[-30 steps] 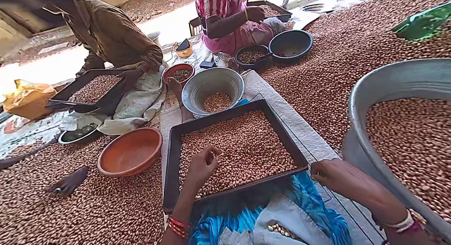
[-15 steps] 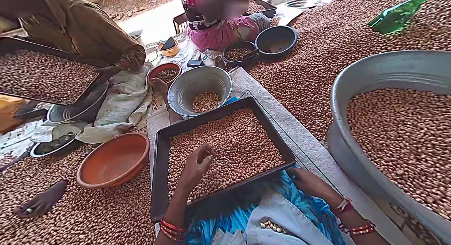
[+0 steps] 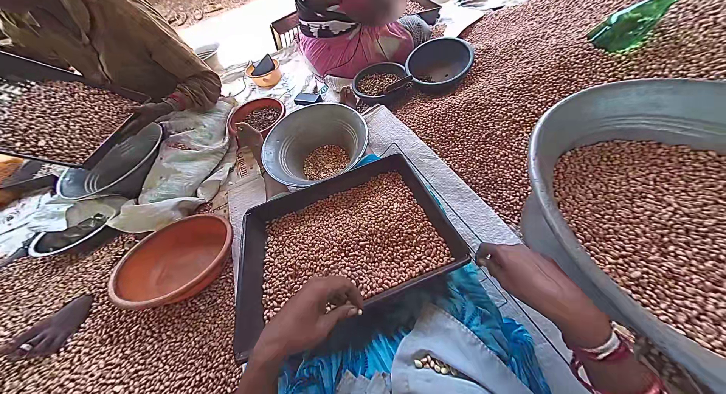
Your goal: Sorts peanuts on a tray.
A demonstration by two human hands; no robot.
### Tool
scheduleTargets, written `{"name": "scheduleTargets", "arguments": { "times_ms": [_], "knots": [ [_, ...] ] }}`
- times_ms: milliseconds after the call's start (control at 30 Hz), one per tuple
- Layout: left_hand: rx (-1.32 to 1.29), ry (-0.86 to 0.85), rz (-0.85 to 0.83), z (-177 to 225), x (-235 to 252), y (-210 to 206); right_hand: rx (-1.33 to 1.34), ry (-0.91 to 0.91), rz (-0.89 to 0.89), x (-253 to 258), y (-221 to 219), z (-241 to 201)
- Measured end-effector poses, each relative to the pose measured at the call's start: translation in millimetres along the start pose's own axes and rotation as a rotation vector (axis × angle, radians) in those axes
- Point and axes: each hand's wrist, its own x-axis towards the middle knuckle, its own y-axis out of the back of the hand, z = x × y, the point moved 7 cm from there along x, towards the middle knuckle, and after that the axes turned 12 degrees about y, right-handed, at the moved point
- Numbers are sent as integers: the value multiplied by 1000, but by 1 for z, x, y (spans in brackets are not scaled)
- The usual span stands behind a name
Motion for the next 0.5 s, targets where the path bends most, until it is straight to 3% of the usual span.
{"name": "scheduleTargets", "arguments": {
  "times_ms": [67, 100, 133, 200, 267, 333, 433, 500],
  "knots": [
    [-298, -131, -161, 11, -15, 10, 34, 159, 269, 0, 23, -25],
    [-332, -108, -121, 8, -20, 19, 71, 236, 311, 4, 27, -36],
    [-271, -18, 7, 0, -23, 30, 102, 274, 275, 11, 27, -47],
    [74, 349, 271, -26, -28, 52, 68, 209, 74, 30, 18, -62],
    [340, 773, 302, -55, -36, 61, -41, 85, -73, 49, 4, -69],
    [430, 1026, 187, -81, -43, 53, -120, 30, -140, 66, -14, -77],
    [432, 1061, 71, -91, -30, 28, -172, 88, -208, 81, -48, -111],
    [371, 1032, 86, -85, -14, 13, -139, 179, -236, 85, -68, -143]
  ]
}}
